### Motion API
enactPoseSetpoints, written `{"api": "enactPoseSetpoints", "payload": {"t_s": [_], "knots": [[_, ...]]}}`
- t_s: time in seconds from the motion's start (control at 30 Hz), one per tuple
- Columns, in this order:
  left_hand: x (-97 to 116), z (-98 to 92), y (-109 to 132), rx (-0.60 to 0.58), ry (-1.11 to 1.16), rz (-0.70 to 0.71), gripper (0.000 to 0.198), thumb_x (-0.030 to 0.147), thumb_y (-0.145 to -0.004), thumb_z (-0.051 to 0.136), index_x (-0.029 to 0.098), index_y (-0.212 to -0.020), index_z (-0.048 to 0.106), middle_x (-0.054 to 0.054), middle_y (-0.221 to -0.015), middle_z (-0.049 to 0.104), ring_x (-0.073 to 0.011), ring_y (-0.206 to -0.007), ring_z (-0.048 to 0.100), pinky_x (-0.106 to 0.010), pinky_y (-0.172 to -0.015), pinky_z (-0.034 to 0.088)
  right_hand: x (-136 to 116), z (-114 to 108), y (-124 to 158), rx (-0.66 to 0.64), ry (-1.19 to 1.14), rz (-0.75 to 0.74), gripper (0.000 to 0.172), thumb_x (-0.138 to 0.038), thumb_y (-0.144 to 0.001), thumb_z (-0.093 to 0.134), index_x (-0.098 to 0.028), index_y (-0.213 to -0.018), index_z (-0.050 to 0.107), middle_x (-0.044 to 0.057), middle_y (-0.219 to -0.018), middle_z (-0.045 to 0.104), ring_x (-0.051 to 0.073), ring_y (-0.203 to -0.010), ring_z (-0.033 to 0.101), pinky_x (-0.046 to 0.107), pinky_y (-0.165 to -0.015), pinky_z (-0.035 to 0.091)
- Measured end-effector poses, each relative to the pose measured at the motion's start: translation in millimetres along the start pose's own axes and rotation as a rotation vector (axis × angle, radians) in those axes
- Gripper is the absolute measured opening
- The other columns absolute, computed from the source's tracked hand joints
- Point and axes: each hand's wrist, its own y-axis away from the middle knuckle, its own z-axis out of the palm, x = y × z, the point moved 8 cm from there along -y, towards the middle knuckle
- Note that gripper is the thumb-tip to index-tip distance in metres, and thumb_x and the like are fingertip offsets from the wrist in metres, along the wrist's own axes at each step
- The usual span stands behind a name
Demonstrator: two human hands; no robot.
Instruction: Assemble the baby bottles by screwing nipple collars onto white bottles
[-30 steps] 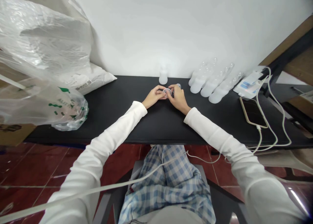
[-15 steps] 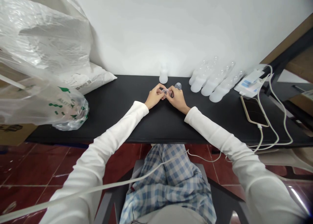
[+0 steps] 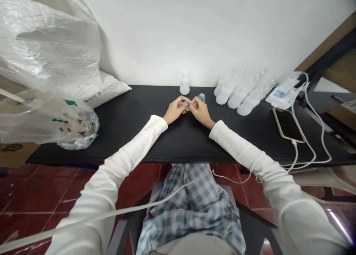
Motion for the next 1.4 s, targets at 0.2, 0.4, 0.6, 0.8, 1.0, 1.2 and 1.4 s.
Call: {"api": "enactPoseSetpoints", "payload": {"t_s": [0.2, 0.4, 0.6, 0.8, 1.0, 1.2, 1.4], "knots": [[-9, -1.3, -4, -0.031, 0.199, -0.036, 0.024, 0.032, -0.088, 0.074, 0.015, -0.101, 0.066, 0.0, -0.072, 0.071, -0.0105, -0.064, 0.068, -0.023, -0.067, 0.058, 3, 11, 2, -0.136, -0.112, 0.049, 0.029, -0.051, -0.097, 0.05, -0.026, -0.087, 0.04, -0.006, -0.062, 0.056, 0.014, -0.058, 0.055, 0.03, -0.065, 0.041], [-13, -2.3, -4, -0.011, 0.249, -0.04, 0.028, 0.038, -0.088, 0.075, 0.013, -0.099, 0.067, -0.001, -0.073, 0.072, -0.0099, -0.063, 0.069, -0.021, -0.063, 0.057, 1, 11, 1, -0.129, -0.105, 0.031, 0.033, -0.056, -0.1, 0.046, -0.025, -0.089, 0.043, -0.004, -0.069, 0.059, 0.014, -0.068, 0.059, 0.03, -0.073, 0.046], [-14, 1.7, -4, -0.073, 0.217, -0.083, 0.025, 0.034, -0.088, 0.076, 0.013, -0.097, 0.065, 0.001, -0.065, 0.07, -0.0083, -0.058, 0.066, -0.019, -0.059, 0.054, 2, 10, 1, -0.132, -0.084, 0.037, 0.024, -0.04, -0.096, 0.052, -0.025, -0.082, 0.04, -0.005, -0.063, 0.058, 0.013, -0.059, 0.057, 0.029, -0.067, 0.044], [-13, 2.2, -3, -0.066, 0.153, -0.08, 0.021, 0.03, -0.089, 0.074, 0.015, -0.09, 0.06, 0.004, -0.061, 0.064, -0.0056, -0.051, 0.058, -0.017, -0.052, 0.047, 3, 10, 1, -0.125, -0.08, 0.042, 0.027, -0.041, -0.092, 0.055, -0.025, -0.079, 0.04, -0.005, -0.061, 0.061, 0.013, -0.059, 0.059, 0.028, -0.064, 0.044], [-14, -0.4, -4, -0.026, 0.021, -0.01, 0.014, 0.026, -0.091, 0.067, 0.019, -0.086, 0.057, 0.007, -0.061, 0.057, -0.0046, -0.046, 0.051, -0.017, -0.048, 0.041, 9, 13, 1, -0.153, -0.108, 0.044, 0.032, -0.051, -0.094, 0.055, -0.024, -0.081, 0.042, -0.003, -0.064, 0.066, 0.014, -0.062, 0.064, 0.028, -0.067, 0.046], [-8, -3.3, -2, -0.003, 0.006, -0.002, 0.011, 0.027, -0.091, 0.068, 0.018, -0.093, 0.061, 0.008, -0.059, 0.054, -0.0045, -0.046, 0.051, -0.016, -0.048, 0.043, 11, 13, -1, -0.137, -0.173, 0.025, 0.049, -0.071, -0.088, 0.054, -0.024, -0.082, 0.043, -0.002, -0.065, 0.065, 0.013, -0.06, 0.061, 0.027, -0.063, 0.045], [-10, 2.8, -1, -0.035, 0.145, -0.081, 0.021, 0.026, -0.089, 0.072, 0.017, -0.103, 0.059, 0.005, -0.068, 0.062, -0.007, -0.058, 0.061, -0.018, -0.054, 0.05, 12, 11, -2, -0.107, -0.209, 0.058, 0.045, -0.068, -0.091, 0.052, -0.024, -0.088, 0.048, -0.001, -0.074, 0.064, 0.013, -0.066, 0.06, 0.027, -0.061, 0.045]]}}
